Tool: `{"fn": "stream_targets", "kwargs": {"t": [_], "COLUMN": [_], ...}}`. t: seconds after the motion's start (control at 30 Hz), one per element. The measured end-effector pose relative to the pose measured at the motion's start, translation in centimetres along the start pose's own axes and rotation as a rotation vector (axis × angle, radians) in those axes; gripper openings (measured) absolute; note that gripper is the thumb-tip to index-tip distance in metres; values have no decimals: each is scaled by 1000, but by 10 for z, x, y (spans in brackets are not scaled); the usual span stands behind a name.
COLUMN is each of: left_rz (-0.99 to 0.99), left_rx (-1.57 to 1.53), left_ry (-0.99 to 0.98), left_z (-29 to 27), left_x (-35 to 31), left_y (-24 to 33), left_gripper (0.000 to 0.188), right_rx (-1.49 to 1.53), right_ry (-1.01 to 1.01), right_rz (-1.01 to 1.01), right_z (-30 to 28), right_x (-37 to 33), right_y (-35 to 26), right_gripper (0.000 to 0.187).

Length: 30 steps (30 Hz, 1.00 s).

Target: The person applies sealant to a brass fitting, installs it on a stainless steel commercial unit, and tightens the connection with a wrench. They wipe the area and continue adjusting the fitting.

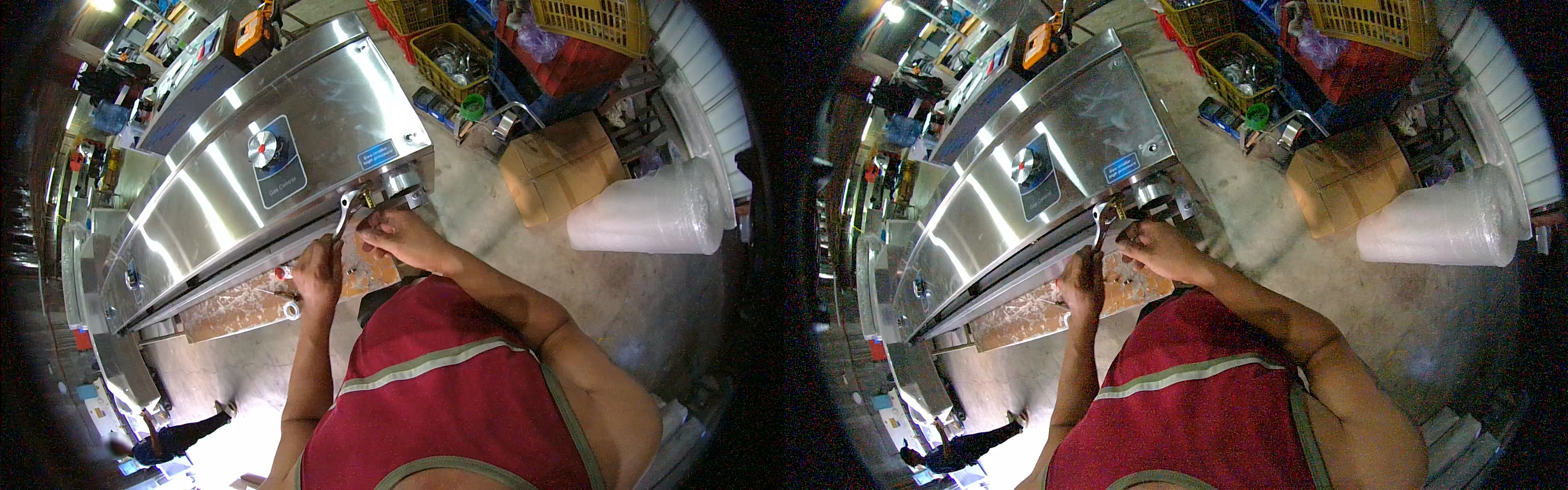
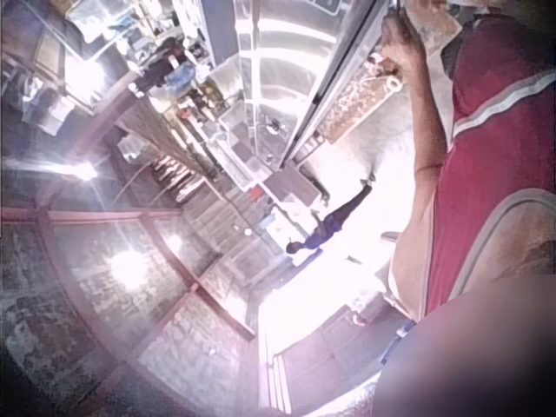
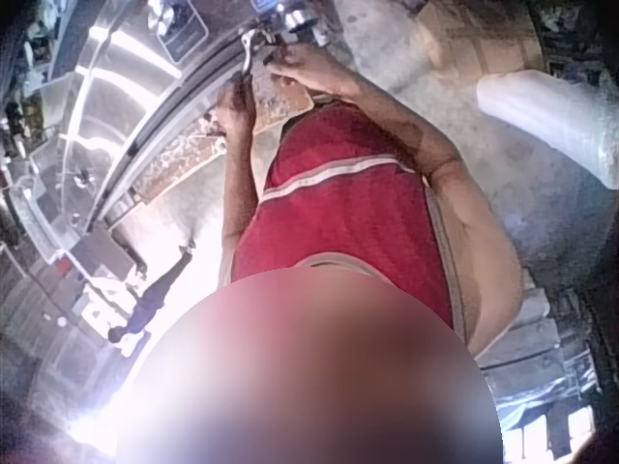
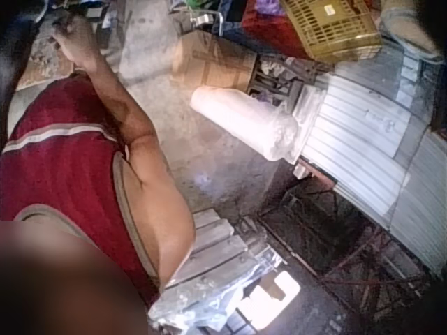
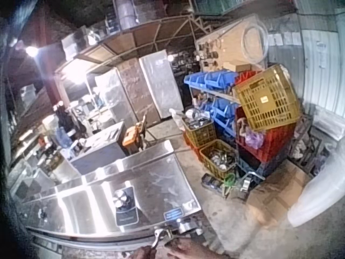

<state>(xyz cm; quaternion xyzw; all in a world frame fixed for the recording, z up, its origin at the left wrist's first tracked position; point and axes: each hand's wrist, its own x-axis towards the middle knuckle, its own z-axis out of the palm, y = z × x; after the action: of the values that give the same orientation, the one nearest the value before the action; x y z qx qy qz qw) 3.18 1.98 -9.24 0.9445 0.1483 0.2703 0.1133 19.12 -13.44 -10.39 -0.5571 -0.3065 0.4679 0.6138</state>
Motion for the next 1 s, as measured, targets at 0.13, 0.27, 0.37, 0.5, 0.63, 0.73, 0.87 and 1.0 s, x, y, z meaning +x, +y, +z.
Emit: {"fn": "stream_targets", "kwargs": {"t": [0.13, 0.27, 0.37, 0.5, 0.63, 0.73, 0.87, 1.0], "left_rz": [271, 229, 519, 498, 389, 258, 107, -16], "left_rx": [227, 497, 559, 710, 464, 104, -135, -177], "left_ry": [71, -312, -385, -671, -540, -408, -35, 88], "left_z": [-82, -157, -163, -182, -211, -162, -65, -6], "left_x": [42, 102, 137, 150, 120, 75, -20, -58], "left_y": [23, 91, 144, 174, 130, 62, 13, -1], "left_gripper": [22, 18, 10, 10, 12, 17, 21, 16], "right_rx": [-80, 16, -77, -61, -16, -15, -14, -102], "right_ry": [28, -3, -34, -69, -76, -39, 23, 49], "right_rz": [-95, 64, -119, -87, -17, 37, 81, 40], "right_z": [-6, -8, 0, 2, -11, -19, -25, -19], "right_x": [-2, -1, 1, -5, -10, -11, -9, -3], "right_y": [18, 28, 31, 32, 33, 33, 36, 44], "right_gripper": [36, 30, 26, 24, 28, 30, 33, 35]}}
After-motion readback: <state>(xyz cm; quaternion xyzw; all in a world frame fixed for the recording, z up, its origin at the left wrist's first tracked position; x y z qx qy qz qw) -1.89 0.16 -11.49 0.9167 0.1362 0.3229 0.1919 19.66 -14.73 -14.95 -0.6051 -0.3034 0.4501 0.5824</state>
